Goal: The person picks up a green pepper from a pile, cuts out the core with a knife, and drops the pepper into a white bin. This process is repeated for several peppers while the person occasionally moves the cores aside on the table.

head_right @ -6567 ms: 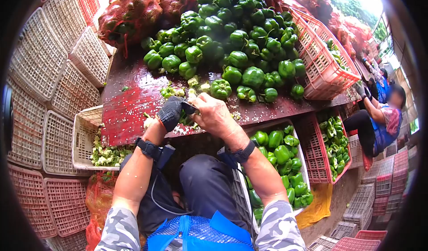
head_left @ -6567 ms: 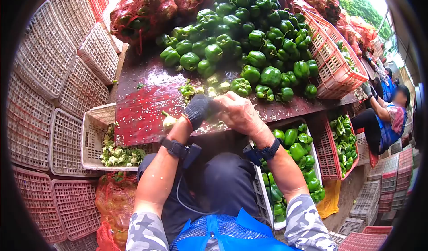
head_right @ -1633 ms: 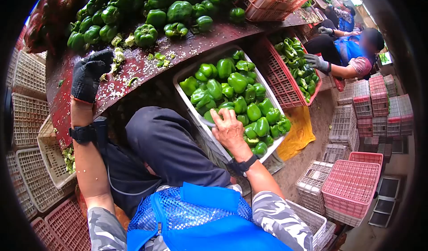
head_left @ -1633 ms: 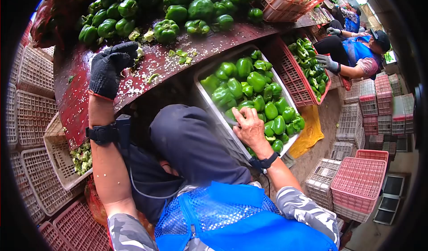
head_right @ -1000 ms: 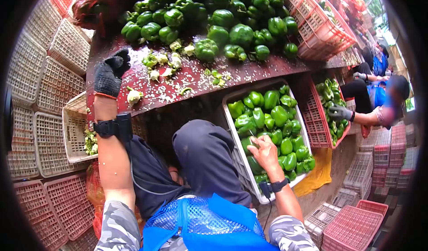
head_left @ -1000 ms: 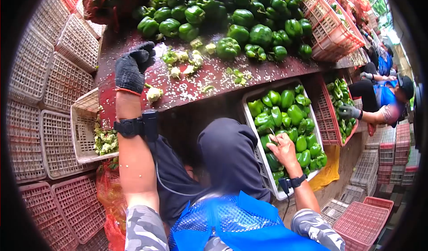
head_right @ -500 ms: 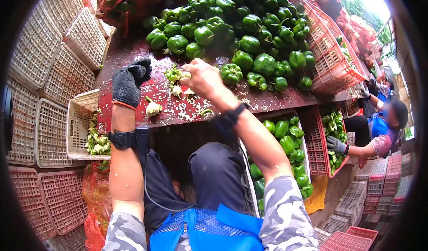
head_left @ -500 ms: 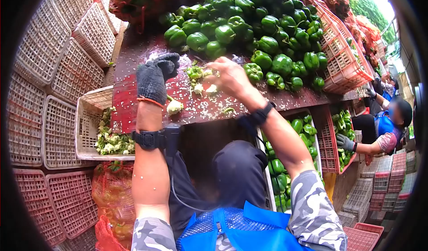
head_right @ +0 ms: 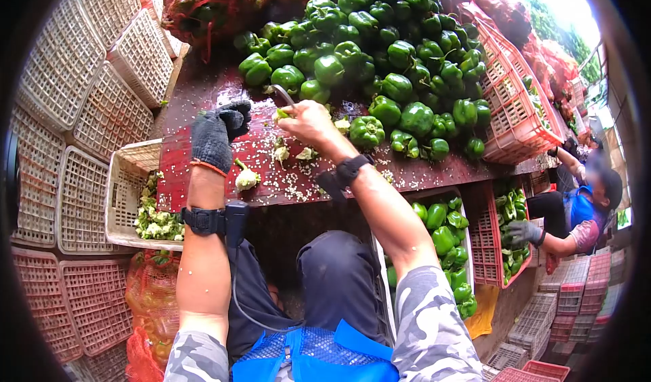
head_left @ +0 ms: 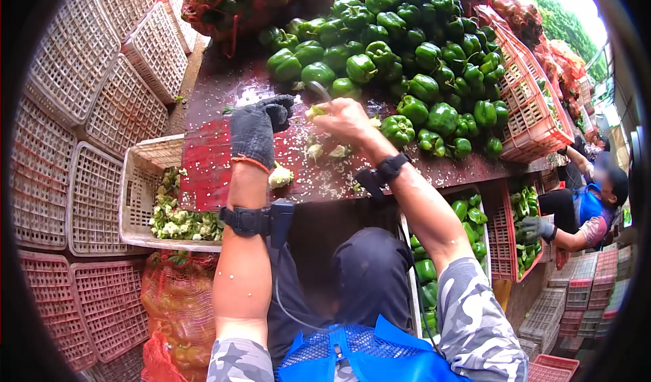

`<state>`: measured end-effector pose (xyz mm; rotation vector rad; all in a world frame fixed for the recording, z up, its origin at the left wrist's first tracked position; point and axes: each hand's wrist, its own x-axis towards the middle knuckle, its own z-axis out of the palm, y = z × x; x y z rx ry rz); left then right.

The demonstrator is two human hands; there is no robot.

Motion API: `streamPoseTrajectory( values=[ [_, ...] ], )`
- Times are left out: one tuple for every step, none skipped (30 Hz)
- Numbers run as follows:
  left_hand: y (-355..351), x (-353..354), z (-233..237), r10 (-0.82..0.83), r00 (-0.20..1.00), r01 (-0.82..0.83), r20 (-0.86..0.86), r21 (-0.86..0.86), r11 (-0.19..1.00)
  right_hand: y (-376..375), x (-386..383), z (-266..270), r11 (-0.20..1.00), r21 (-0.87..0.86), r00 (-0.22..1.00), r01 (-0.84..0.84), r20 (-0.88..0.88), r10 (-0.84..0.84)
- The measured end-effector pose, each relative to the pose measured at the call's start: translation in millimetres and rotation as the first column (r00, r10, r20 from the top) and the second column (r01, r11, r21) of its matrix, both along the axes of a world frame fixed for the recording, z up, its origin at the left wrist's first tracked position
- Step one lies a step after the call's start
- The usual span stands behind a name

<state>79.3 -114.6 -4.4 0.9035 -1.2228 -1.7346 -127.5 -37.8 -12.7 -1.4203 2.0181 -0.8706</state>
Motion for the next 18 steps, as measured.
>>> streamPoseTrajectory(
  values=[
    [-6.6,-6.6,-3.8,0.001,0.999,-0.001,0.038,-0.021,1.000,6.7,-4.7,-2.6,0.998,-0.065,0.968,-0.011,0.250,0.027],
    [-17.4,-15.7,-11.2,-0.021,0.996,0.024,0.082,-0.035,0.999,13.0,-9.1,-5.3,0.991,-0.131,0.874,-0.004,0.481,0.067],
    [-41.8,-20.3,-41.8,-0.138,0.984,0.127,0.112,0.094,0.987,22.2,-6.7,5.5,0.988,-0.152,0.832,0.000,0.549,0.084],
    [-52.3,-30.3,-65.5,-0.140,0.903,0.249,0.406,-0.229,0.941,31.2,-2.0,12.0,0.988,-0.152,0.834,0.002,0.546,0.082],
    [-47.1,-35.9,-70.4,-0.091,0.906,0.271,0.413,-0.402,0.874,40.3,3.2,16.4,0.972,-0.231,0.801,0.027,0.587,0.117],
    [-35.2,-42.4,-71.7,-0.042,0.911,0.289,0.411,-0.560,0.776,48.6,7.8,18.5,0.950,-0.308,0.766,0.057,0.623,0.156],
    [-8.8,-40.3,-38.1,0.062,0.822,0.396,0.566,-0.647,0.651,54.3,12.6,18.4,0.931,-0.359,0.726,0.068,0.658,0.200],
    [16.0,-39.7,-2.0,0.193,0.709,0.516,0.678,-0.686,0.513,60.3,17.3,20.9,0.931,-0.359,0.791,0.072,0.589,0.166],
    [20.7,-50.1,-11.1,0.183,0.768,0.429,0.614,-0.705,0.564,62.5,19.2,11.6,0.903,-0.423,0.835,0.073,0.521,0.177],
    [20.2,-59.9,-18.5,0.184,0.792,0.407,0.582,-0.728,0.552,64.4,23.0,6.0,0.872,-0.484,0.874,0.068,0.451,0.182],
    [23.4,-63.4,-27.7,0.254,0.781,0.380,0.571,-0.757,0.532,68.8,25.2,1.3,0.844,-0.531,0.905,0.068,0.389,0.172],
    [32.9,-63.4,-22.1,0.323,0.766,0.354,0.555,-0.785,0.508,75.0,27.3,7.1,0.843,-0.534,0.905,0.069,0.390,0.173],
    [38.8,-61.7,-19.4,0.324,0.766,0.355,0.555,-0.786,0.506,82.7,29.2,18.6,0.835,-0.550,0.964,0.017,0.231,0.132],
    [44.7,-60.4,-16.6,0.333,0.769,0.356,0.546,-0.798,0.486,88.4,30.0,25.8,0.831,-0.555,0.994,-0.037,0.065,0.087],
    [48.6,-60.6,-15.9,0.342,0.772,0.357,0.536,-0.810,0.465,90.4,32.0,28.3,0.789,-0.613,0.994,-0.036,0.059,0.091],
    [48.6,-62.6,-20.1,0.341,0.773,0.358,0.535,-0.811,0.462,95.6,32.8,31.8,0.788,-0.615,0.994,-0.033,0.059,0.088],
    [46.7,-64.8,-26.3,0.300,0.802,0.335,0.516,-0.806,0.489,102.0,34.1,35.7,0.830,-0.557,0.994,0.000,0.088,0.059],
    [47.4,-65.6,-26.6,0.260,0.830,0.313,0.494,-0.798,0.516,106.5,35.0,38.7,0.868,-0.495,0.993,0.033,0.116,0.028]
  ],
)
